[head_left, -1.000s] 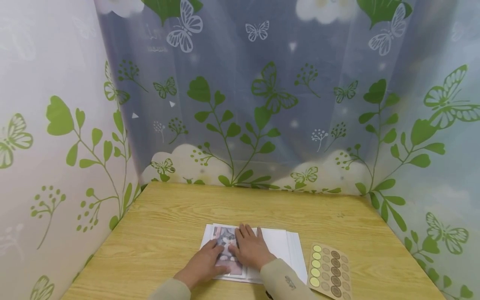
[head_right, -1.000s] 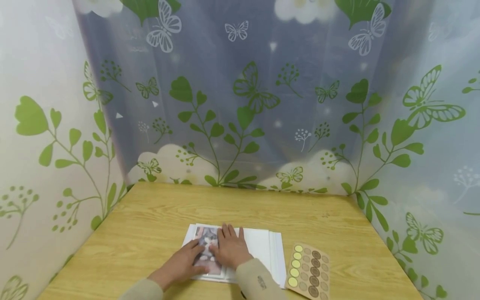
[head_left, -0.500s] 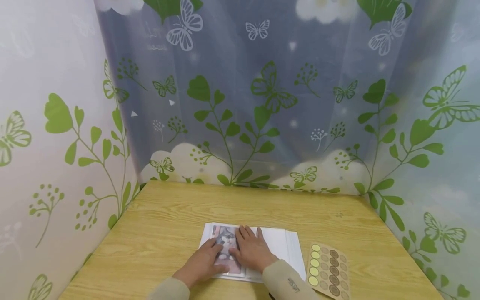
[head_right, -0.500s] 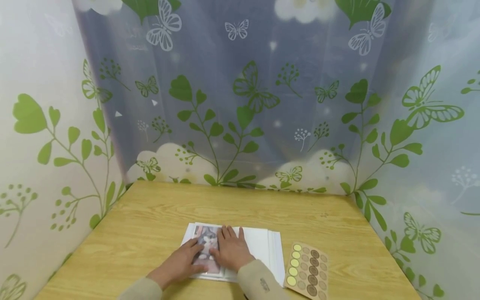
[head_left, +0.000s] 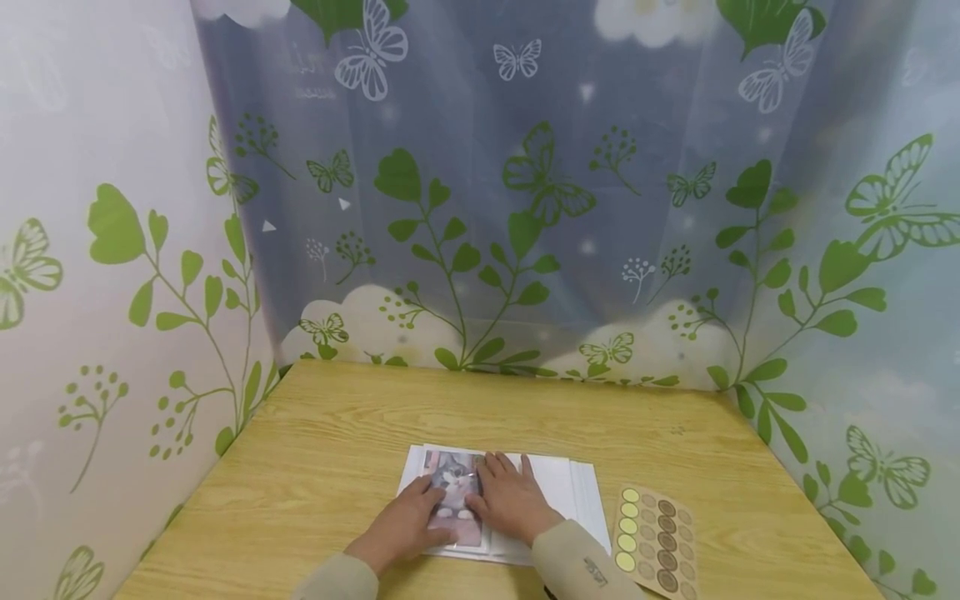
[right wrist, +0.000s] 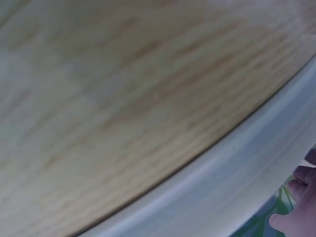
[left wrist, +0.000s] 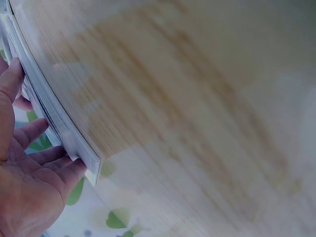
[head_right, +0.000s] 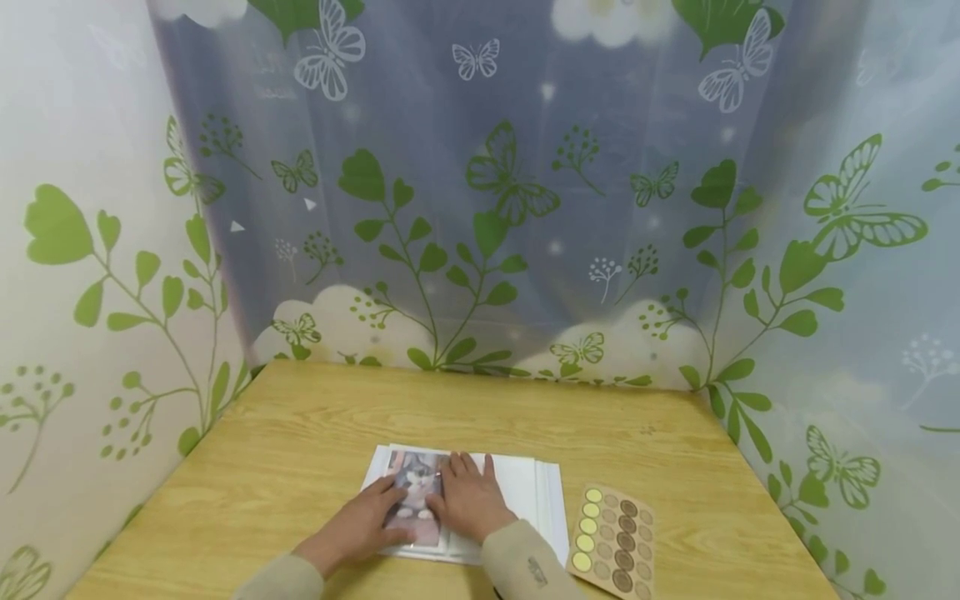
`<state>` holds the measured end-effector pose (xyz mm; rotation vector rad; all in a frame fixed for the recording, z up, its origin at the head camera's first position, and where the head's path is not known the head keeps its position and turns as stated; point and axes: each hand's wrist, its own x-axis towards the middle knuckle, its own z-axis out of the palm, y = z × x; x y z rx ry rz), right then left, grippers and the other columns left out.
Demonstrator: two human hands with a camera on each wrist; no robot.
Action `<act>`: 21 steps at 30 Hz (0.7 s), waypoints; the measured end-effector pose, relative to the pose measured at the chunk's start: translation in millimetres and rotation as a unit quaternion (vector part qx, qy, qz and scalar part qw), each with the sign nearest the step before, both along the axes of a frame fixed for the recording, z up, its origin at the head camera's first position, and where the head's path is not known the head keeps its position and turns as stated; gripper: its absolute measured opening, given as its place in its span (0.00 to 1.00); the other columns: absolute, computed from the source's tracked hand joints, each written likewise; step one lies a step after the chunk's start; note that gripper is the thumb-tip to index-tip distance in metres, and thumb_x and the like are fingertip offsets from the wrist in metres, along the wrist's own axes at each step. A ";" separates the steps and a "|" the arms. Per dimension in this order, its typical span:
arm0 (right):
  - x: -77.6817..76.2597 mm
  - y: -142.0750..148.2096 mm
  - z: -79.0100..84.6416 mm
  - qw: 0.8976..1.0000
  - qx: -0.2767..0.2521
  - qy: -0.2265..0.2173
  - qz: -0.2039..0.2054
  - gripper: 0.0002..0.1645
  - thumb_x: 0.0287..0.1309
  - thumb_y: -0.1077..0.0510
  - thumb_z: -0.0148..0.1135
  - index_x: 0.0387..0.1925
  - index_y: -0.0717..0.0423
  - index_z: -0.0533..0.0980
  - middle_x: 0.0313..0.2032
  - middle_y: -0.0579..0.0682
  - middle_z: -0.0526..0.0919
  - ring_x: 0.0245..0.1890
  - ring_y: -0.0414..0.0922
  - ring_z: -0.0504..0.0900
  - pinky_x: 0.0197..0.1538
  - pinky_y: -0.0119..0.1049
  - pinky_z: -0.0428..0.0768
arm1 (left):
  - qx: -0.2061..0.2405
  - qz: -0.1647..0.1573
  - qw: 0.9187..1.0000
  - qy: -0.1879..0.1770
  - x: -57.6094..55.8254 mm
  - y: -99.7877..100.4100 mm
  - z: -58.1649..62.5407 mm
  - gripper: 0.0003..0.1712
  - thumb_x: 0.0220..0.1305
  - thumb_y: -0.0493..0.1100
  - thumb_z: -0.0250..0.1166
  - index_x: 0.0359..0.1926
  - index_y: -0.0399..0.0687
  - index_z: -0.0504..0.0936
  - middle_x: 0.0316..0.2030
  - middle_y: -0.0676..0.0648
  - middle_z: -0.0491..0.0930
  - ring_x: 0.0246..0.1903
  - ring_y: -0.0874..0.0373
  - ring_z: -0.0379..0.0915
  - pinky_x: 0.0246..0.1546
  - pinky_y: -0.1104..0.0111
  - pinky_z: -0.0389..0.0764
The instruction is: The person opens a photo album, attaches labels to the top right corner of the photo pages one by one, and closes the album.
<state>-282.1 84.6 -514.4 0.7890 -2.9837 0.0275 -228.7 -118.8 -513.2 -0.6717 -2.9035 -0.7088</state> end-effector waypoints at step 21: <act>-6.2 5.2 2.7 0.999 -0.036 -0.011 -0.024 0.36 0.72 0.37 0.48 0.66 0.60 0.70 0.69 0.62 0.66 0.70 0.59 0.62 0.70 0.64 0.54 | -0.005 0.007 1.000 -0.016 0.1 0.4 0.4 0.41 0.55 0.56 0.74 0.59 0.31 0.75 0.62 0.26 0.67 0.62 0.32 0.66 0.61 0.44 0.70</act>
